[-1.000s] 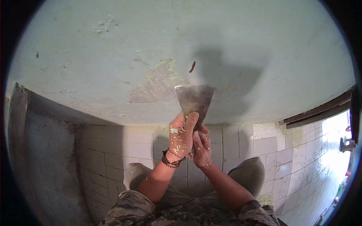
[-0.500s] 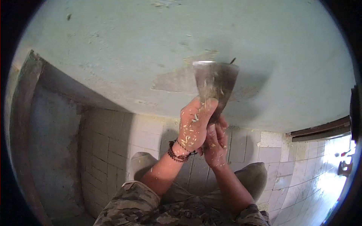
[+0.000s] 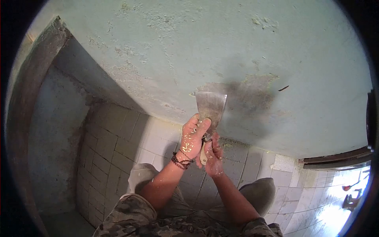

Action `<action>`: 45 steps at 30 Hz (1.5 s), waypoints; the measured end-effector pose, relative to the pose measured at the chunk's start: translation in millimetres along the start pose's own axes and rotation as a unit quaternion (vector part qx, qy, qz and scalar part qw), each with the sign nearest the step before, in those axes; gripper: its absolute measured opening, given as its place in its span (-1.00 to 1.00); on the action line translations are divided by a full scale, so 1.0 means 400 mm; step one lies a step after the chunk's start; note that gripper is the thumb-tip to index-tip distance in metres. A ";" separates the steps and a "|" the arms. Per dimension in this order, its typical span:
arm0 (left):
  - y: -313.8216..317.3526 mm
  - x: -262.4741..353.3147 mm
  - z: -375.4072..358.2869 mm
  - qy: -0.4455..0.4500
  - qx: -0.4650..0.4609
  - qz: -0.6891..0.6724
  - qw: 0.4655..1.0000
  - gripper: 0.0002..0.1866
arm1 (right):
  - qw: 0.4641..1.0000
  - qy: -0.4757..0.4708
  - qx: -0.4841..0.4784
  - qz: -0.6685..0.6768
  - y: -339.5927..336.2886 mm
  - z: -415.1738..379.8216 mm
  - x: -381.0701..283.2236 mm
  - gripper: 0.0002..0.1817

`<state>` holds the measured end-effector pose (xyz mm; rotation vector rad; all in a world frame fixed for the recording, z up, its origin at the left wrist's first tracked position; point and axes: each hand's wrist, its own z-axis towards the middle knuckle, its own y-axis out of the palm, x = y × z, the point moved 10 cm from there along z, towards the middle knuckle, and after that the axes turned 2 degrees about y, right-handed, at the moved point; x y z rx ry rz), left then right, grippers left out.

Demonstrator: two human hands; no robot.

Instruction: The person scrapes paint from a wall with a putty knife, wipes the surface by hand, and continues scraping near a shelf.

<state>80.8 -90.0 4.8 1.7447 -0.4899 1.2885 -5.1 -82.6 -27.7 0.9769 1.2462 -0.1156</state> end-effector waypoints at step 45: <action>-0.017 0.048 0.022 -0.004 -0.007 -0.022 1.000 -0.72 | 0.996 -0.004 0.083 0.033 0.033 0.039 0.025 -0.64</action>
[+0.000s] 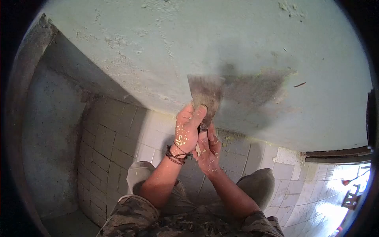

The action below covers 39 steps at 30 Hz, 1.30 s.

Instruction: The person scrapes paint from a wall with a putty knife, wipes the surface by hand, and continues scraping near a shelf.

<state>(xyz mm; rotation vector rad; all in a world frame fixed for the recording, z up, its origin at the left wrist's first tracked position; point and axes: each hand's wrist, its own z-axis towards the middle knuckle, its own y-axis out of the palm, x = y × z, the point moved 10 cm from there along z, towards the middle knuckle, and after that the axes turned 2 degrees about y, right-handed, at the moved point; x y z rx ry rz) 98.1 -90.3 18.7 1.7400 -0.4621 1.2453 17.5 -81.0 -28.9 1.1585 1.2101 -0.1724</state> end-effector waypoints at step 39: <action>0.051 -0.008 -0.014 -0.008 -0.102 -0.157 0.982 -0.75 | 0.894 -0.136 -0.013 -0.427 -0.013 -0.006 -0.128 -0.45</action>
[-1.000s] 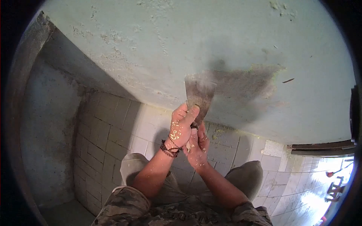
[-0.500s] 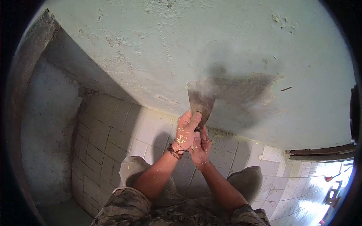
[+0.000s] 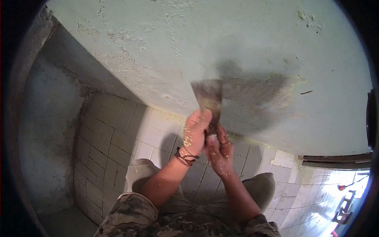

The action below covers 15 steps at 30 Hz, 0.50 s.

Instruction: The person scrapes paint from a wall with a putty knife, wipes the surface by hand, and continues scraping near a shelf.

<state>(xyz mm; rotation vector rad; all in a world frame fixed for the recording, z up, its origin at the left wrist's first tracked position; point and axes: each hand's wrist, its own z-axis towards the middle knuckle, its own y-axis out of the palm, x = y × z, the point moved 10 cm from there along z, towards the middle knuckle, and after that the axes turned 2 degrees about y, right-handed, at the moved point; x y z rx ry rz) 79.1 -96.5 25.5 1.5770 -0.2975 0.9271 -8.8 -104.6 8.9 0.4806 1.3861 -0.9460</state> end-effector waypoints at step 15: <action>0.044 -0.036 0.039 0.043 -0.019 -0.171 0.984 -0.74 | 0.996 -0.035 -0.023 -0.078 -0.135 0.025 -0.204 -0.53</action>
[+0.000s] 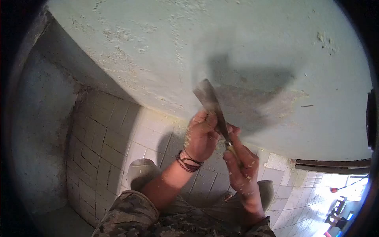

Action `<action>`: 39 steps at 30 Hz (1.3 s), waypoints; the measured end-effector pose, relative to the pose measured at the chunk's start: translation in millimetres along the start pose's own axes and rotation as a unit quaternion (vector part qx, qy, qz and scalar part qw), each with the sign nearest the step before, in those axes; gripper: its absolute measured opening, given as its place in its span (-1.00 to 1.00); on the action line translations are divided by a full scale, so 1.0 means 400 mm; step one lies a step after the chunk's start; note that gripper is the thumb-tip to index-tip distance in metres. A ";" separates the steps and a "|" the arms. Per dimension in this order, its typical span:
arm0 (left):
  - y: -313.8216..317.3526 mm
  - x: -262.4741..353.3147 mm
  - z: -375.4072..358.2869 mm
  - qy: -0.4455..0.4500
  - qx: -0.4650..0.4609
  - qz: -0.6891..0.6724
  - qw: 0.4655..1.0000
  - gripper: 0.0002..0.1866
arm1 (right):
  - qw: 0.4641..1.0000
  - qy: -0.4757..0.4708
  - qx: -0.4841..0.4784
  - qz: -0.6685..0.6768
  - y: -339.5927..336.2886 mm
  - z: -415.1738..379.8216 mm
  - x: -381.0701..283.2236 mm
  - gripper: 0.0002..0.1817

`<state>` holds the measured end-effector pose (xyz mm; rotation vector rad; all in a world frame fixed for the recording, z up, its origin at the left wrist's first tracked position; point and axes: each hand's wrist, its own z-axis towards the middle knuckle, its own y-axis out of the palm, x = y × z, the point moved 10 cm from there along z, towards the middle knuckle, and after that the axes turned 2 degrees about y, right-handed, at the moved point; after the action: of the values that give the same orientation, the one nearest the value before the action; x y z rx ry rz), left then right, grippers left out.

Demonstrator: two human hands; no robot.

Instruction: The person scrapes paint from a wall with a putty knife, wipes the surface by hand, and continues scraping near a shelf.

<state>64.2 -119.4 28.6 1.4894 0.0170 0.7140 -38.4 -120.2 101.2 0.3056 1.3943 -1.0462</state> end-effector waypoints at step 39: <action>-0.022 0.045 -0.002 -0.023 0.047 -0.035 0.998 -0.79 | 0.996 -0.041 -0.005 -0.079 0.037 -0.002 -0.037 -0.56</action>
<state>81.9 -110.0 27.7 1.5862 0.0685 0.6287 -25.6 -105.3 108.5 0.1463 1.3658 -1.1681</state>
